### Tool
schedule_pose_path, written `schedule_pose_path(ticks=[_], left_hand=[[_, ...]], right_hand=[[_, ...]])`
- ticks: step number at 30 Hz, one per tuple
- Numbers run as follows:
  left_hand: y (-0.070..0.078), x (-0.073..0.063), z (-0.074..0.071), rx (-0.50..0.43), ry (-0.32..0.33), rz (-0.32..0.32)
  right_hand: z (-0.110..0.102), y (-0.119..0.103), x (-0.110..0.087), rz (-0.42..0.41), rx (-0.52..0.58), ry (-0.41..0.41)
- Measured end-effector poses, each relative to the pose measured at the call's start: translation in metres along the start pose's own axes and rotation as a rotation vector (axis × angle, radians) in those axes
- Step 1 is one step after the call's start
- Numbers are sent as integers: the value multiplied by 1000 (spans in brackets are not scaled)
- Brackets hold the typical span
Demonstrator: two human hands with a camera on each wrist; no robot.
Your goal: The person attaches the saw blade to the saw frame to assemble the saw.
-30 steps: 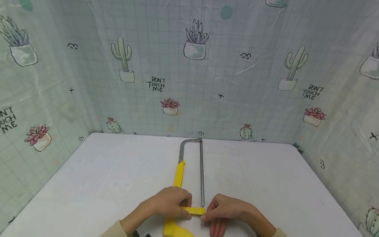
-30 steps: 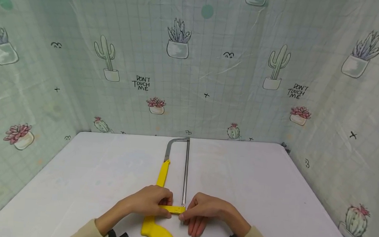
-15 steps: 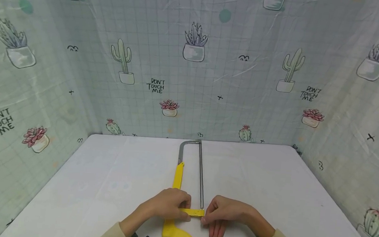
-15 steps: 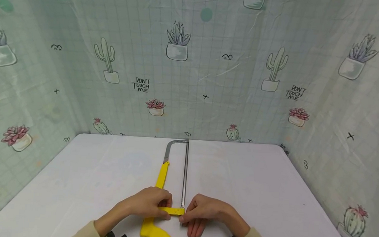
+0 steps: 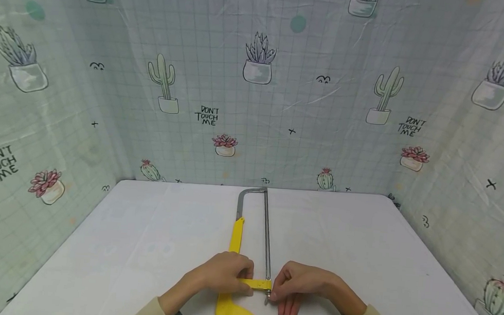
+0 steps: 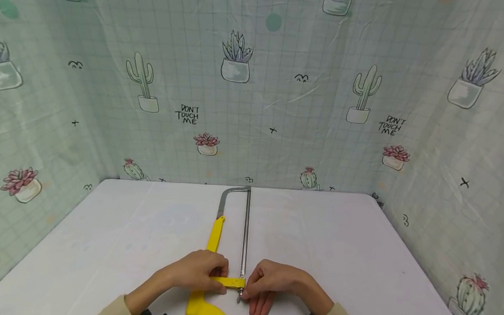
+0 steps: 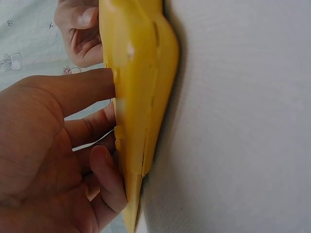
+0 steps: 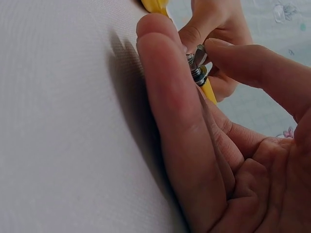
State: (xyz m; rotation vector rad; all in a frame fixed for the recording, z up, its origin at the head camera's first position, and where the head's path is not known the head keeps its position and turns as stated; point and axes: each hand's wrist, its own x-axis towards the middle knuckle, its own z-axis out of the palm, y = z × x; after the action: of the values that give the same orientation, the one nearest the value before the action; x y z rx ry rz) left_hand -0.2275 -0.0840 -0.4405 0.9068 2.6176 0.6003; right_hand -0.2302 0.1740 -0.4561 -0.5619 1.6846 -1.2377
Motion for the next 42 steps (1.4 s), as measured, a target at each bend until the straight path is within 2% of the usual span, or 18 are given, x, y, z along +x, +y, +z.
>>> schedule_pose_path(ticks=[8, 42], left_hand=[[0, -1, -1, 0, 5, 9], [-1, -2, -1, -2, 21, 37]], right_hand=[[0, 0, -2, -22, 13, -5], [3, 0, 2, -6, 4, 50]])
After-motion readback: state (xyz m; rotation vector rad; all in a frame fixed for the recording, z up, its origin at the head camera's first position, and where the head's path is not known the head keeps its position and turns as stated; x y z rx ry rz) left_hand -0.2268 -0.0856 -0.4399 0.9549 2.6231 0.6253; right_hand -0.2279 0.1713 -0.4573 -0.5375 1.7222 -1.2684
